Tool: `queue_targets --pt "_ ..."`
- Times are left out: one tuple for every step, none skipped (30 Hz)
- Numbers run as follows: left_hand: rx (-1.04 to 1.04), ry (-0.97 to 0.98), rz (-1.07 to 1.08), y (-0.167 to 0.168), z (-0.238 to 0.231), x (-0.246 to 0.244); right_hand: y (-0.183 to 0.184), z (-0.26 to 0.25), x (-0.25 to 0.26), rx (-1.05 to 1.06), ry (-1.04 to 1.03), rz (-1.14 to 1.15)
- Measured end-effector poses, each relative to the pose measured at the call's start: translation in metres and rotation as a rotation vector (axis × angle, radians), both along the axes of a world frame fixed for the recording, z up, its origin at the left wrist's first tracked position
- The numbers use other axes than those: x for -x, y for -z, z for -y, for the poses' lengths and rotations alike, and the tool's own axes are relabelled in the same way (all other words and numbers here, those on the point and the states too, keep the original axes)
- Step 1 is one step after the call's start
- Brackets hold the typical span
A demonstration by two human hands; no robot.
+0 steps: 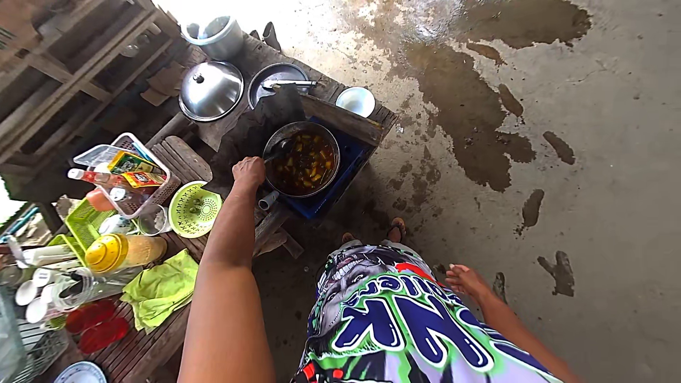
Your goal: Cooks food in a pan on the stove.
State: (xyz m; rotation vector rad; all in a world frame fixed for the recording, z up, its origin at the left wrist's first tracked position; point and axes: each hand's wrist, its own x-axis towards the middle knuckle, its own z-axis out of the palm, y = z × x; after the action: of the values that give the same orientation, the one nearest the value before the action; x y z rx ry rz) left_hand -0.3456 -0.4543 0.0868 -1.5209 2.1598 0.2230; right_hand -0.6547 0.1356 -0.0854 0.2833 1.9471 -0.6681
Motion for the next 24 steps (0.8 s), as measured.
queue_targets --pt "-0.036 0.000 0.004 0.005 0.002 -0.002 0.000 -0.002 -0.002 -0.008 0.002 0.000" --pt "-0.069 0.012 -0.006 0.009 0.003 -0.003 0.001 -0.005 -0.004 -0.013 0.000 0.005" --pt "-0.103 0.028 -0.033 0.012 0.002 -0.003 0.001 -0.007 -0.006 -0.019 -0.008 0.011" --pt "-0.141 0.045 -0.070 0.015 0.001 -0.003 0.000 -0.009 -0.007 -0.030 -0.018 0.016" --pt "-0.175 0.061 -0.112 0.018 0.001 -0.002 -0.001 -0.010 -0.009 -0.043 -0.025 0.024" --pt "-0.203 0.073 -0.147 0.022 0.001 -0.002 -0.003 -0.010 -0.011 -0.056 -0.029 0.031" --pt "-0.225 0.087 -0.183 0.026 0.002 -0.002 -0.005 -0.009 -0.012 -0.066 -0.031 0.036" --pt "-0.247 0.097 -0.221 0.027 0.003 -0.002 -0.007 -0.008 -0.013 -0.072 -0.033 0.038" --pt "-0.259 0.102 -0.246 0.027 0.003 -0.003 -0.006 -0.007 -0.012 -0.072 -0.034 0.038" --pt "-0.261 0.101 -0.263 0.024 0.003 -0.005 -0.005 -0.006 -0.012 -0.069 -0.032 0.033" --pt "-0.259 0.093 -0.278 0.021 0.003 -0.007 -0.003 -0.004 -0.011 -0.066 -0.029 0.028" --pt "-0.248 0.088 -0.289 0.017 0.003 -0.010 0.000 -0.003 -0.009 -0.058 -0.026 0.026" --pt "-0.231 0.086 -0.287 0.011 0.003 -0.014 0.002 0.000 -0.008 -0.052 -0.027 0.027" --pt "-0.208 0.085 -0.266 0.004 0.001 -0.016 0.002 0.003 -0.006 -0.049 -0.031 0.028" --pt "-0.176 0.088 -0.235 -0.005 -0.002 -0.017 0.003 0.006 -0.005 -0.048 -0.038 0.031" --pt "-0.138 0.097 -0.205 -0.013 -0.005 -0.018 0.003 0.009 -0.004 -0.049 -0.048 0.030" --pt "-0.096 0.122 -0.177 -0.020 -0.009 -0.019 0.002 0.013 -0.002 -0.050 -0.060 0.026" --pt "-0.058 0.148 -0.156 -0.026 -0.013 -0.021 0.002 0.018 -0.001 -0.049 -0.071 0.025" --pt "-0.020 0.172 -0.141 -0.032 -0.017 -0.023 0.001 0.022 0.001 -0.047 -0.081 0.024" --pt "0.018 0.190 -0.129 -0.038 -0.020 -0.026 0.002 0.026 0.002 -0.040 -0.088 0.026" --pt "0.047 0.201 -0.120 -0.043 -0.023 -0.028 0.002 0.029 0.004 -0.029 -0.091 0.025" --pt "0.076 0.209 -0.118 -0.048 -0.026 -0.030 0.002 0.032 0.005 -0.021 -0.099 0.021" --pt "0.102 0.217 -0.116 -0.052 -0.029 -0.032 0.001 0.034 0.007 -0.014 -0.107 0.020" --pt "0.118 0.220 -0.119 -0.057 -0.032 -0.034 0.002 0.036 0.008 -0.010 -0.114 0.020"
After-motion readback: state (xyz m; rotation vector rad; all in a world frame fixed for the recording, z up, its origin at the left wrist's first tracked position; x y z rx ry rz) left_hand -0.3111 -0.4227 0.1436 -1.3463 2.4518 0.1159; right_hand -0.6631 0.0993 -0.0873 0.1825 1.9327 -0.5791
